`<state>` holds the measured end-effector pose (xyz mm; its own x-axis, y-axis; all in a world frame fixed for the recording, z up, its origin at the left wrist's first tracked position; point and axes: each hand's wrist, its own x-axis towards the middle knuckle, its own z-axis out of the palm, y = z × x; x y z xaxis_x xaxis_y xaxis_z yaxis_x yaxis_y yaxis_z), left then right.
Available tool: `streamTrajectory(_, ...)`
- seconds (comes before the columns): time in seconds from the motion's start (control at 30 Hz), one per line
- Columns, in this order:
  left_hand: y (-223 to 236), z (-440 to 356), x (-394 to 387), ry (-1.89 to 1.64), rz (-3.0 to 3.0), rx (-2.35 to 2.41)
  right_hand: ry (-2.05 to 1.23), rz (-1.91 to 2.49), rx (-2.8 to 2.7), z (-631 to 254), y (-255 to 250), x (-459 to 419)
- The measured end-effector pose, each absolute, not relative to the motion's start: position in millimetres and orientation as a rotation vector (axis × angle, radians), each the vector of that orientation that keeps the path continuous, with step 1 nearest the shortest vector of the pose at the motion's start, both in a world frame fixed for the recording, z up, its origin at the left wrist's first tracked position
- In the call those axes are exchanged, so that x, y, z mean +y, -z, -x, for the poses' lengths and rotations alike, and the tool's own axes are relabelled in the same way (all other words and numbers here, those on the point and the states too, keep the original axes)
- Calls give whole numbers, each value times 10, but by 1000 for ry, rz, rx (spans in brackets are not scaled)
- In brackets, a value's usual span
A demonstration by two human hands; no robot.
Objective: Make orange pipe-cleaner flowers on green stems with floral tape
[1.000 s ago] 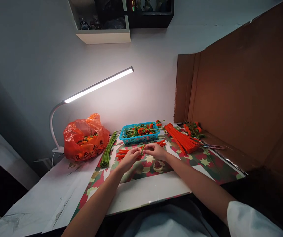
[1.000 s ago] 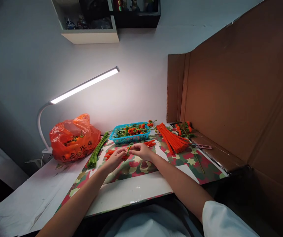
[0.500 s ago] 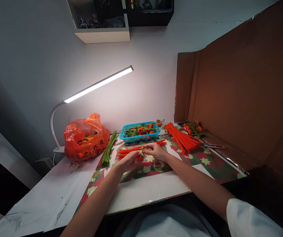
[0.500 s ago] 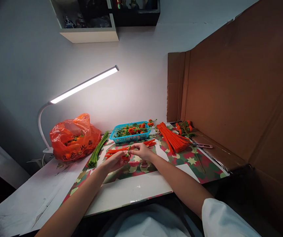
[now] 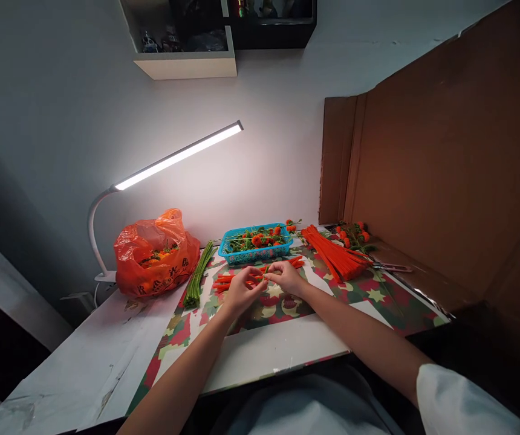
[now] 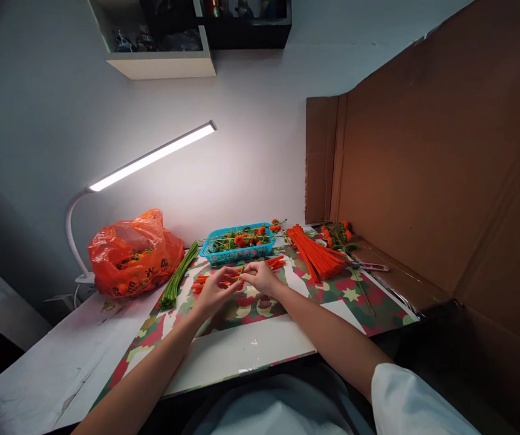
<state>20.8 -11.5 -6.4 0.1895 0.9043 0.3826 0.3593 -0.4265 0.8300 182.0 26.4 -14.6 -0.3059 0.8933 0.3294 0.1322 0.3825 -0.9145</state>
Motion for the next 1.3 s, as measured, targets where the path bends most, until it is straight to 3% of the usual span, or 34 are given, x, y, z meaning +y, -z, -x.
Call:
streamTrajectory(0.13,70,-228,-124,-1257,-2103,1295,-982,937,-1724,-1799,156,239)
streamTrajectory(0.37,43,-105,-25,-1030,-1699,1125,-1018,908,-1793,-1824,133,220)
streamTrajectory(0.63,5,-59,-30,-967,-1664,978,-1064,812,-1880,-1816,123,201)
streamTrajectory(0.97,33,-118,-50,-1028,-2026,1183,-911,894,-1939,-1795,119,141)
streamTrajectory(1.1,89,-150,-45,-1016,-1880,1226,-842,872,-1939,-1781,117,115)
streamTrajectory(1.3,18,-103,-59,-923,-1637,960,-1096,766,-1831,-1790,104,152)
